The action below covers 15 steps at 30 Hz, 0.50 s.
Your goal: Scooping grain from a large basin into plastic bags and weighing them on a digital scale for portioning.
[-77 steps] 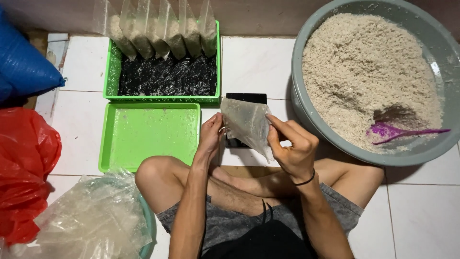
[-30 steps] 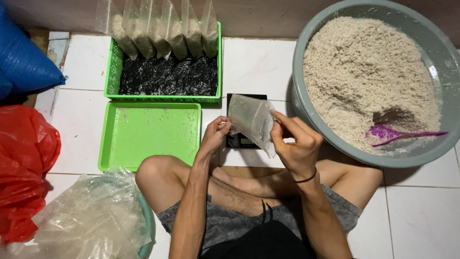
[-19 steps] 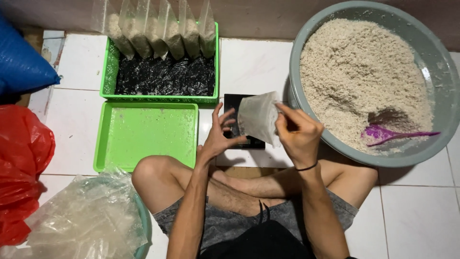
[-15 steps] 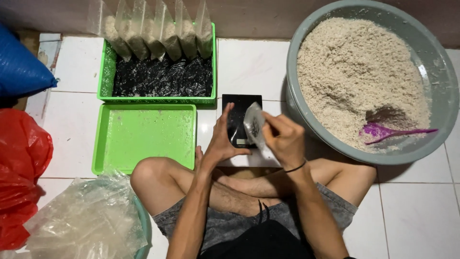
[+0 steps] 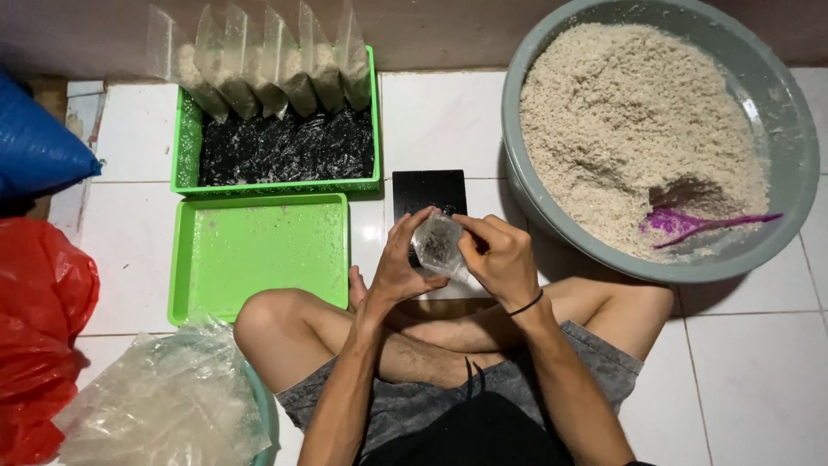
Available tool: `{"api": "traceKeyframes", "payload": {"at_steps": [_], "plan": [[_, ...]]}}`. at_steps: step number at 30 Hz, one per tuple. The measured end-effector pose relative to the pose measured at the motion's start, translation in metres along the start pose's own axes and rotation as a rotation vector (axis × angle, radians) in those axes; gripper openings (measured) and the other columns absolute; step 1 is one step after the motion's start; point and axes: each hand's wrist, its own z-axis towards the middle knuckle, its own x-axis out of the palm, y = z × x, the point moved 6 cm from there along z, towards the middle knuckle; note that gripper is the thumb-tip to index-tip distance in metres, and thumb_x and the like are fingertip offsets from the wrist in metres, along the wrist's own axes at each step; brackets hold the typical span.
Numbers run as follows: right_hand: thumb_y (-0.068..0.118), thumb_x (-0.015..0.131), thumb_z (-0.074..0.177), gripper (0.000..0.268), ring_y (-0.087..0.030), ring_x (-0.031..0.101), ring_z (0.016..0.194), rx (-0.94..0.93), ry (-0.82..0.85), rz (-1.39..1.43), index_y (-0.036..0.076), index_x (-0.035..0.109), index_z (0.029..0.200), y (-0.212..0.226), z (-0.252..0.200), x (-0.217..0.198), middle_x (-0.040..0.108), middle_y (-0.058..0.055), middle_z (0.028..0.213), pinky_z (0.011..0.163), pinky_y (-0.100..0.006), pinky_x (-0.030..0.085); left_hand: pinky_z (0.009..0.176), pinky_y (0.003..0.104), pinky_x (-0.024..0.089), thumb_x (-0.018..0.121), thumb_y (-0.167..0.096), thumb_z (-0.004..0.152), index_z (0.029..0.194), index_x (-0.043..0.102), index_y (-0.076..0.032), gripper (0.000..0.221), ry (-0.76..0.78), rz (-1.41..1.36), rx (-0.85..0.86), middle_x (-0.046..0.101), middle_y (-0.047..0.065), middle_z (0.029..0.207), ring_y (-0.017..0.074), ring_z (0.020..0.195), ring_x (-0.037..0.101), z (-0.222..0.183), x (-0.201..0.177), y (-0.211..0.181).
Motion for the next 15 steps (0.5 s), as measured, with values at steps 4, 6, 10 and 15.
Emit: {"api": "traceKeyframes", "payload": {"at_steps": [4, 6, 10, 15], "plan": [[0.002, 0.065, 0.081, 0.019, -0.022, 0.065, 0.054, -0.010, 0.015, 0.021, 0.008, 0.078, 0.095, 0.006, -0.005, 0.000, 0.064, -0.006, 0.062, 0.048, -0.027, 0.050, 0.115, 0.048, 0.032, 0.091, -0.032, 0.046, 0.147, 0.041, -0.010, 0.115, 0.027, 0.022, 0.011, 0.055, 0.008, 0.143, 0.0301, 0.130, 0.052, -0.005, 0.004, -0.019], [0.005, 0.066, 0.080, 0.017, -0.027, 0.065, 0.054, -0.030, -0.012, 0.066, 0.009, 0.077, 0.093, 0.010, -0.003, -0.006, 0.064, -0.008, 0.062, 0.047, -0.032, 0.051, 0.112, 0.055, 0.034, 0.092, -0.028, 0.042, 0.151, 0.030, -0.006, 0.127, 0.005, -0.102, -0.010, 0.050, 0.019, 0.145, 0.0405, 0.130, 0.049, 0.003, 0.009, -0.036], [0.003, 0.067, 0.081, 0.019, -0.026, 0.066, 0.055, -0.010, -0.072, 0.100, 0.007, 0.078, 0.095, 0.011, 0.006, -0.030, 0.066, -0.010, 0.064, 0.048, -0.030, 0.052, 0.109, 0.054, 0.038, 0.094, -0.033, 0.043, 0.148, 0.032, -0.002, 0.125, -0.034, -0.046, 0.037, 0.053, 0.021, 0.138, 0.0402, 0.125, 0.053, 0.024, 0.015, -0.054], [0.007, 0.070, 0.086, 0.016, -0.027, 0.068, 0.056, -0.052, -0.168, 0.112, 0.008, 0.077, 0.099, 0.013, 0.025, -0.091, 0.068, -0.012, 0.068, 0.046, -0.031, 0.052, 0.106, 0.050, 0.038, 0.094, -0.041, 0.043, 0.147, 0.036, 0.000, 0.125, 0.002, 0.080, 0.190, 0.056, 0.021, 0.130, 0.0408, 0.116, 0.057, 0.067, 0.028, -0.107]]}}
